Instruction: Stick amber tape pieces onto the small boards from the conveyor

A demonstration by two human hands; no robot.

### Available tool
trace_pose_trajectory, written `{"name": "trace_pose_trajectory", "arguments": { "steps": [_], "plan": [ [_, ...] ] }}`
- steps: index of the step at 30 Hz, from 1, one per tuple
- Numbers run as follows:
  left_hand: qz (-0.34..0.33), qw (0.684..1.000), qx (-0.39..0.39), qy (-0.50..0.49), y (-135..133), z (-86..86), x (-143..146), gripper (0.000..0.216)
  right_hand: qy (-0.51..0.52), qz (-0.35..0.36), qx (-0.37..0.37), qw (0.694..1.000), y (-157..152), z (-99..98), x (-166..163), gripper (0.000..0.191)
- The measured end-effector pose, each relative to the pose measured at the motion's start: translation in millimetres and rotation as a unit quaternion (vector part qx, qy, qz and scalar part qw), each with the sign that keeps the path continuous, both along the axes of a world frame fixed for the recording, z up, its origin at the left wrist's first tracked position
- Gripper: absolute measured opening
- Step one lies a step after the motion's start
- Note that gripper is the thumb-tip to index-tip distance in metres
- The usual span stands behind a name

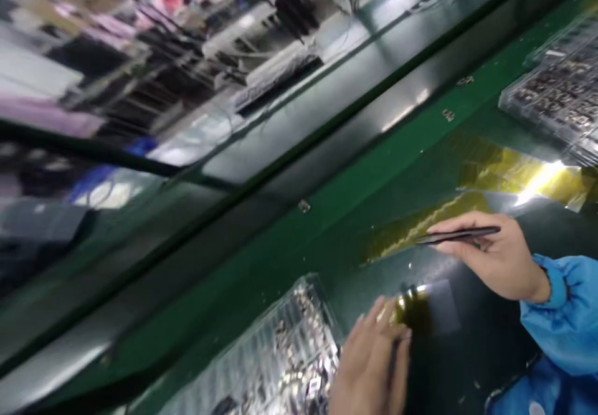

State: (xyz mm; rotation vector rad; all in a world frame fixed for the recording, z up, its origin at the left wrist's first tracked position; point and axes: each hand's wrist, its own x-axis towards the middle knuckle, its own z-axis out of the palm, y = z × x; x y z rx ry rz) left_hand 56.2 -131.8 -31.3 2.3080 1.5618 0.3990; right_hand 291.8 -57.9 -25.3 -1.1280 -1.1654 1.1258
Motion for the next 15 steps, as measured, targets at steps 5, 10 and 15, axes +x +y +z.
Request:
{"name": "trace_pose_trajectory", "arguments": {
  "steps": [5,10,15],
  "plan": [
    [0.076,0.991,0.002,-0.112,-55.2,-38.6,49.0,0.019,0.017,0.114,-0.061,0.991,2.7,-1.5,0.5,0.014],
    [0.157,0.968,0.023,-0.193,-65.8,-57.4,83.1,0.018,-0.027,0.219,-0.116,0.968,-2.8,-13.4,3.6,0.012],
    [0.148,0.970,0.081,-0.173,-66.2,-52.7,83.9,0.018,-0.099,0.292,-0.154,0.939,-9.5,-23.7,10.7,0.010]
  ]
}}
